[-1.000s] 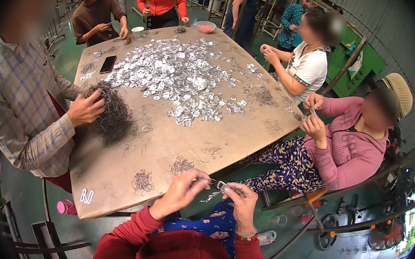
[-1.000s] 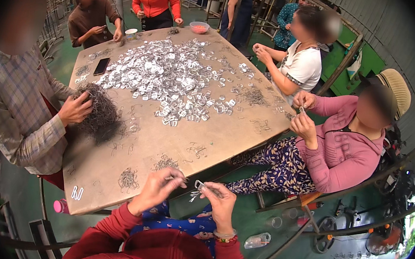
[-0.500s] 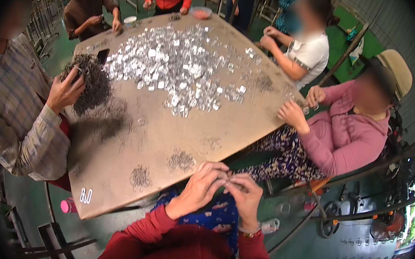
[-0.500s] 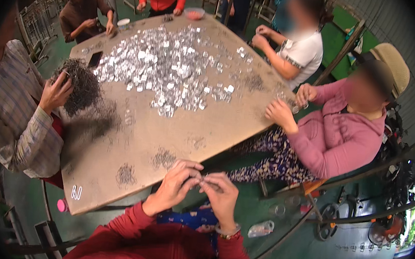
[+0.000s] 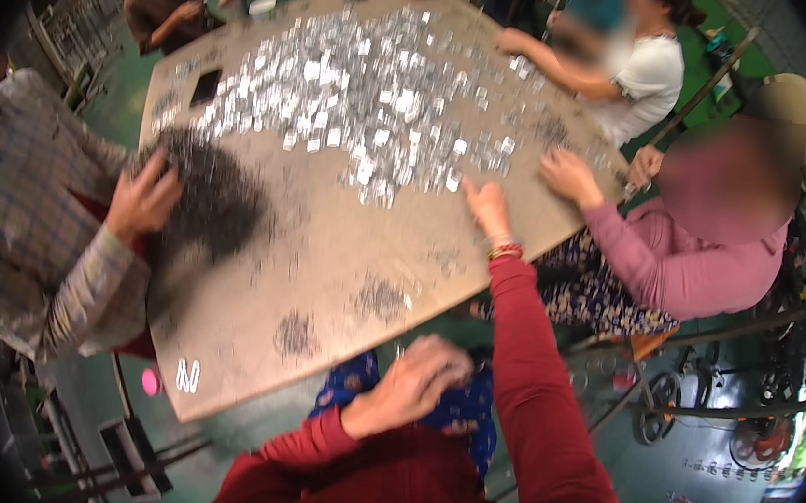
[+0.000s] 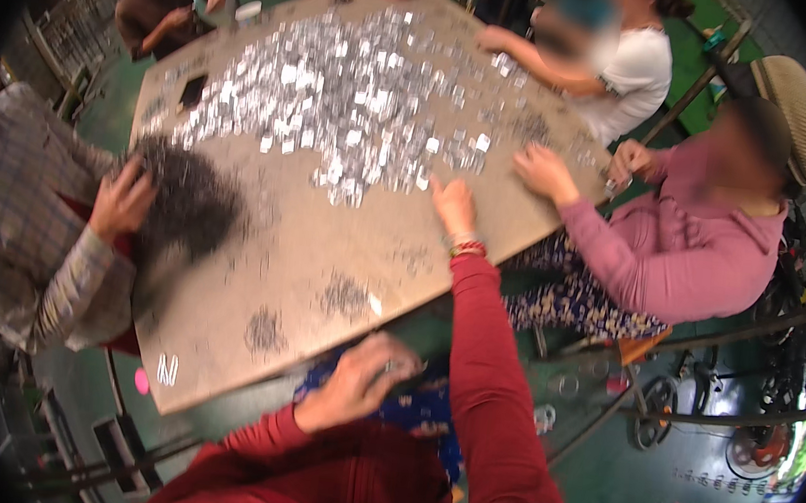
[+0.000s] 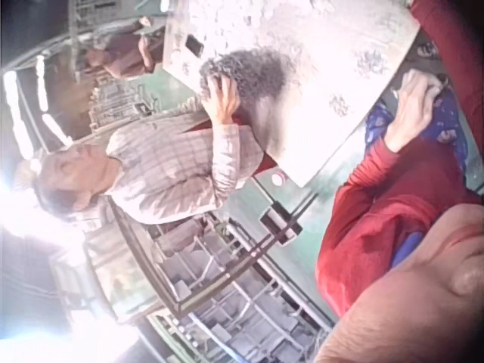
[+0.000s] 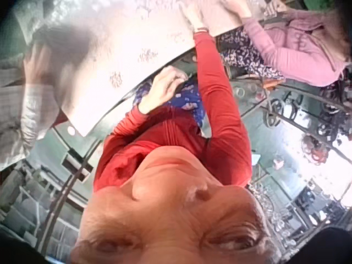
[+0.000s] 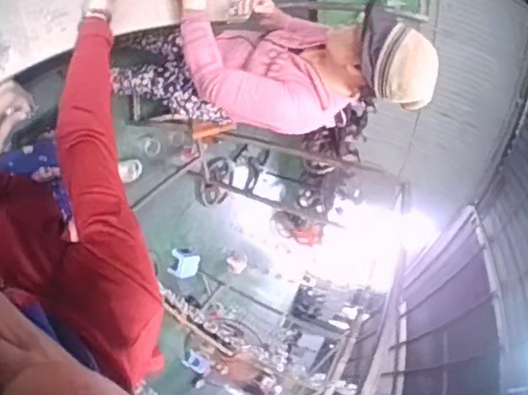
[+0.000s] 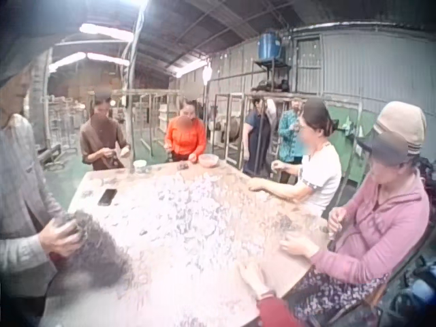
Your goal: The person picks up small metal hooks and wire components from a table, threading the hooks onto a long wire chain. They repeat this process with multiple hooks, hanging the completed sections onto a vertical metal rack.
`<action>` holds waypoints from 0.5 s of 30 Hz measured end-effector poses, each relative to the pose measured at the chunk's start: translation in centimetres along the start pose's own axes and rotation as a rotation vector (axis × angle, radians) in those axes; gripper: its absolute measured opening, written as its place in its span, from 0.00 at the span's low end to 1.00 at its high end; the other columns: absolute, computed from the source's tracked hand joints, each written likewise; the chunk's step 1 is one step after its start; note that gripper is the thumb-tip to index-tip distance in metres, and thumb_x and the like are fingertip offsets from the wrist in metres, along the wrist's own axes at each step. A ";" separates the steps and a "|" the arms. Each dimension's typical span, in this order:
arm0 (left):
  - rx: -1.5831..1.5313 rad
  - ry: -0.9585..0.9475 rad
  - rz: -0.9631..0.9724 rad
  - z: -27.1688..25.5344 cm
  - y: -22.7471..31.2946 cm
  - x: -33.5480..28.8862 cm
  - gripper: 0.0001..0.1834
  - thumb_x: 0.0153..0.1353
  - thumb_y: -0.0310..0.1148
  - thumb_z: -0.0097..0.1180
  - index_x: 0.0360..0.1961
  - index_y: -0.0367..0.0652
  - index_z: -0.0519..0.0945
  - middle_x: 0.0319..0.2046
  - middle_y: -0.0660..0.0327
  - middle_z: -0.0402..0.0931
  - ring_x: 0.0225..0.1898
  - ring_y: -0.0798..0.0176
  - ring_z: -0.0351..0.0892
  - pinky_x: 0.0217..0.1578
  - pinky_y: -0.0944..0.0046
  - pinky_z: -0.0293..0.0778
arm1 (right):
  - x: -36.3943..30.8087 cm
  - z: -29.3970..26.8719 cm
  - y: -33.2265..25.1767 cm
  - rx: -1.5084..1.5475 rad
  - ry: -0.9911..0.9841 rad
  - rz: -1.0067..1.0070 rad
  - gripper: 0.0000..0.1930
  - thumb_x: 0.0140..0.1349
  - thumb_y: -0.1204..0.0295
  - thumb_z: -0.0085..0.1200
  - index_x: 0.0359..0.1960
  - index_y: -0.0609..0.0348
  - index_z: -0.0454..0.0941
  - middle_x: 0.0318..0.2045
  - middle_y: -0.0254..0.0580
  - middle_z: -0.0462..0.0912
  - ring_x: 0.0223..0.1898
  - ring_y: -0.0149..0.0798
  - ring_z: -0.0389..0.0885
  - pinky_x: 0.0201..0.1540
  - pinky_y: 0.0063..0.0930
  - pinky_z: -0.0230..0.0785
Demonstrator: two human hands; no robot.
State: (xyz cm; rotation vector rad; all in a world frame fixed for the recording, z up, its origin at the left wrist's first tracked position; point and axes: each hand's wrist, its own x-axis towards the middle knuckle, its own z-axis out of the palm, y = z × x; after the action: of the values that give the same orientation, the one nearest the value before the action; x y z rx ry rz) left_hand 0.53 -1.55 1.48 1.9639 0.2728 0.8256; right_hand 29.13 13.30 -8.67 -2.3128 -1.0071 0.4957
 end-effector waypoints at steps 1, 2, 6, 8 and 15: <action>0.004 0.014 -0.044 -0.7 0.1 -0.6 0.06 0.51 0.18 0.55 0.32 0.36 0.75 0.32 0.56 0.77 0.36 0.54 0.76 0.39 0.61 0.72 | 0.5 2.7 -2.2 -0.160 0.210 -0.120 0.22 0.53 0.55 0.58 0.31 0.68 0.78 0.33 0.60 0.80 0.36 0.53 0.80 0.36 0.39 0.73; 0.006 0.030 -0.064 -1.1 0.3 -1.1 0.06 0.51 0.18 0.55 0.32 0.36 0.76 0.32 0.55 0.77 0.37 0.54 0.76 0.39 0.61 0.72 | 1.2 4.2 -3.5 -0.132 0.225 -0.166 0.22 0.51 0.56 0.60 0.31 0.68 0.78 0.35 0.61 0.79 0.38 0.56 0.78 0.38 0.43 0.72; -0.043 -0.027 -0.050 -0.2 0.2 -0.9 0.06 0.52 0.18 0.55 0.33 0.36 0.75 0.33 0.56 0.77 0.38 0.55 0.76 0.40 0.61 0.72 | 3.6 2.3 -3.1 -0.051 0.104 -0.115 0.22 0.47 0.59 0.64 0.35 0.67 0.77 0.36 0.61 0.79 0.37 0.60 0.78 0.41 0.46 0.71; -0.071 -0.047 -0.018 0.2 0.0 -0.4 0.06 0.53 0.18 0.54 0.33 0.36 0.75 0.33 0.56 0.77 0.38 0.56 0.76 0.40 0.62 0.71 | 4.0 1.7 -1.7 0.013 0.114 -0.126 0.21 0.49 0.63 0.64 0.37 0.67 0.75 0.34 0.57 0.80 0.33 0.55 0.80 0.38 0.42 0.73; -0.012 0.016 0.075 -0.4 -0.2 0.2 0.06 0.52 0.17 0.52 0.32 0.35 0.75 0.32 0.54 0.76 0.36 0.55 0.76 0.40 0.61 0.71 | -7.2 -3.6 -1.7 1.121 -0.088 -0.177 0.06 0.58 0.77 0.54 0.35 0.66 0.73 0.27 0.41 0.79 0.24 0.29 0.79 0.26 0.22 0.73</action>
State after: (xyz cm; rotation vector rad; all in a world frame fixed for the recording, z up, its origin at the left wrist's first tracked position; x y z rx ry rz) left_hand 0.46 -1.06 1.47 1.9665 0.2040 0.8902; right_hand 25.41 7.54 -4.09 -1.2019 -0.6749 0.8211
